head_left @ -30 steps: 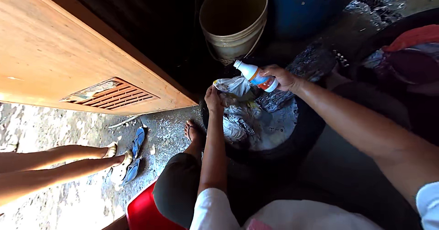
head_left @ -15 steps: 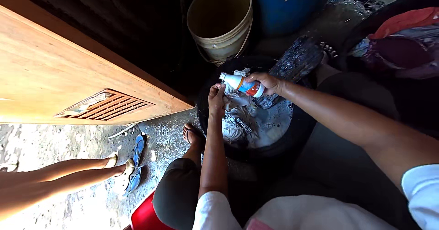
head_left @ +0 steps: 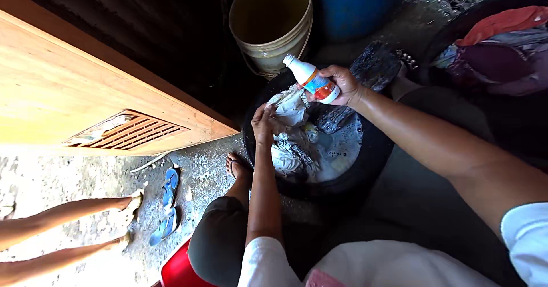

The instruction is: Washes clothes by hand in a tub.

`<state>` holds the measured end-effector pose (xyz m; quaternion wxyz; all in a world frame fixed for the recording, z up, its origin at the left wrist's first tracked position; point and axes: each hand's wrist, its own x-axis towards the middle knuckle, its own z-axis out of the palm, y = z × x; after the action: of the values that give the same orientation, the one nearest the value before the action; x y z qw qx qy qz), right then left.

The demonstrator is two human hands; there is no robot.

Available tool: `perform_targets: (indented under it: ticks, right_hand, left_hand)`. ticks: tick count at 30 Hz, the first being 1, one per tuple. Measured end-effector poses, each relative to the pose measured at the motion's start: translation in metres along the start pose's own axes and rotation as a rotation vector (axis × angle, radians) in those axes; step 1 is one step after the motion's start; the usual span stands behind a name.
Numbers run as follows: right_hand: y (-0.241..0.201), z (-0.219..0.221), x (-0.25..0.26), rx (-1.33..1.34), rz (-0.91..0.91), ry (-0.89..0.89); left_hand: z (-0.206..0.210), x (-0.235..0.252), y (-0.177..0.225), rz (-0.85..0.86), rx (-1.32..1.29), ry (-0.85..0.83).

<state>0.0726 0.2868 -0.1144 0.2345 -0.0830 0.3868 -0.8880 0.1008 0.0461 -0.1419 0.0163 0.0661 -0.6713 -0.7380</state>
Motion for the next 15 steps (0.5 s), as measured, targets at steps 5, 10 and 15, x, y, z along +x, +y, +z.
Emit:
perform_targets:
  ticks: [5,10,15]
  right_hand:
    - [-0.009,0.013,-0.001,-0.443,0.04,0.102]
    - [-0.024,0.026,0.003,-1.05,-0.027,-0.019]
    - [-0.051,0.058,0.012,-1.948,0.075,-0.137]
  left_hand:
    - [-0.017,0.01,0.012,0.094,0.223,0.011]
    - [-0.017,0.01,-0.007,-0.143,0.043,-0.001]
    - [-0.017,0.009,-0.015,-0.336,-0.249,0.058]
